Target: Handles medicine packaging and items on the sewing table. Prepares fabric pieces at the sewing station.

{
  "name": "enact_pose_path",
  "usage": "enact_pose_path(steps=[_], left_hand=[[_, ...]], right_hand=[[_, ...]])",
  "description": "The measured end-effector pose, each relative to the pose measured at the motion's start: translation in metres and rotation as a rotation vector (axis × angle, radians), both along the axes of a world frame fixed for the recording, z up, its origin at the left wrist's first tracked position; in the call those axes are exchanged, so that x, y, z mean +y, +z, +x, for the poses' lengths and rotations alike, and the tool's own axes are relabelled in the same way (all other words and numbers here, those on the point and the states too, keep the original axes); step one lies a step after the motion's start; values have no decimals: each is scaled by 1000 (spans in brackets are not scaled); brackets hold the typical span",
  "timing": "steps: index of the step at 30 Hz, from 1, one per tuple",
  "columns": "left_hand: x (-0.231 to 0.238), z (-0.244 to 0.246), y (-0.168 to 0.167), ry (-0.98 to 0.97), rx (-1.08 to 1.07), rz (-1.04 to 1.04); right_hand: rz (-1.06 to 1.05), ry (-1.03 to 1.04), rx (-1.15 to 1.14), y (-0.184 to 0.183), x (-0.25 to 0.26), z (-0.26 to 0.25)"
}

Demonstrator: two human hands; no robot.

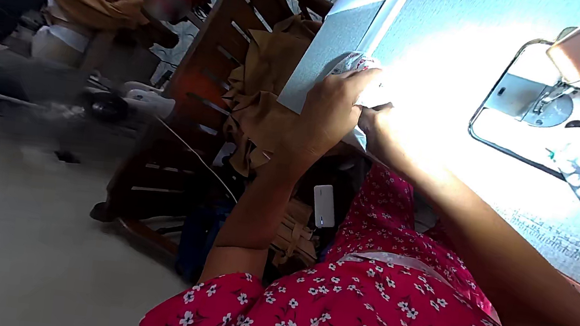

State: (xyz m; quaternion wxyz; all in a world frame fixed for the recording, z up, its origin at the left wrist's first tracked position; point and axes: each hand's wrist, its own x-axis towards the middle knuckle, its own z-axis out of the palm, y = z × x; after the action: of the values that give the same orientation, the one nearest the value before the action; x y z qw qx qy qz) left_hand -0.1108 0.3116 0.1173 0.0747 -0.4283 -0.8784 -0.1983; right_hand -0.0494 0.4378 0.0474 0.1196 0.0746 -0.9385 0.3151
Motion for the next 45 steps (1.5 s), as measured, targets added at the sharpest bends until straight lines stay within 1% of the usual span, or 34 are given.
enact_pose_path(steps=[2,6,8,10,11,12,15,17,19,21,22,23,25,26,27,29,32,33,34,35,36,37,38,40,41,42,43,44,45], left_hand=[[-2,0,-3,-3,16,13],[-5,-1,-3,9,29,31],[-7,6,-6,39,36,40],[-13,14,1,68,48,-6],[-12,10,1,72,94,5],[-9,1,0,60,150,46],[-2,-15,2,-9,190,111],[2,-18,3,-34,208,122],[5,-17,3,-45,121,124],[5,-19,0,-36,-12,99],[5,-22,-5,-28,-44,91],[5,-25,-15,-32,-13,114],[6,-32,-50,-113,187,224],[8,-35,-66,-155,273,264],[11,-37,-78,-175,328,255],[18,-35,-88,-160,310,139],[30,-34,-64,-90,24,-155],[34,-35,-53,-69,-60,-212],[36,-33,-41,-64,-136,-250],[36,-27,-31,-65,-186,-273],[36,-19,-22,-59,-189,-274],[38,-8,-15,-43,-143,-246],[41,6,-11,-8,-76,-202],[49,35,-15,52,92,-54],[54,47,-22,15,123,52],[60,58,-31,-60,86,183],[65,65,-42,-156,-8,283],[69,71,-51,-247,-131,319],[73,74,-59,-319,-222,307]], right_hand=[[83,-5,-78,6,-6,-1],[176,30,-80,10,-7,-3],[191,10,53,-2,-11,3],[199,-48,285,-15,-16,0],[205,-68,370,-16,-14,-6],[202,-83,419,-12,-11,-12],[178,-136,468,7,0,-15],[94,-171,481,10,7,-12],[-28,-192,504,10,14,-6],[-56,-216,544,17,18,11],[-29,-236,571,23,18,23],[18,-252,624,29,20,38],[54,-240,722,37,28,74],[11,-243,725,40,33,91],[-87,-259,674,40,37,108],[-425,-305,470,31,47,134],[-1093,-496,57,23,59,153],[-1226,-546,-20,20,65,156],[-1298,-588,-62,16,70,160],[-1327,-628,-90,13,74,164],[-1341,-657,-103,10,78,165],[-1360,-687,-94,7,81,164],[-1364,-707,-93,5,84,164],[-1357,-713,-106,1,89,164],[-1351,-710,-108,-1,91,164],[-1344,-703,-107,-2,93,164],[-1333,-694,-100,-2,94,164],[-1312,-678,-81,-2,94,165],[-1277,-642,-43,-4,94,166]])
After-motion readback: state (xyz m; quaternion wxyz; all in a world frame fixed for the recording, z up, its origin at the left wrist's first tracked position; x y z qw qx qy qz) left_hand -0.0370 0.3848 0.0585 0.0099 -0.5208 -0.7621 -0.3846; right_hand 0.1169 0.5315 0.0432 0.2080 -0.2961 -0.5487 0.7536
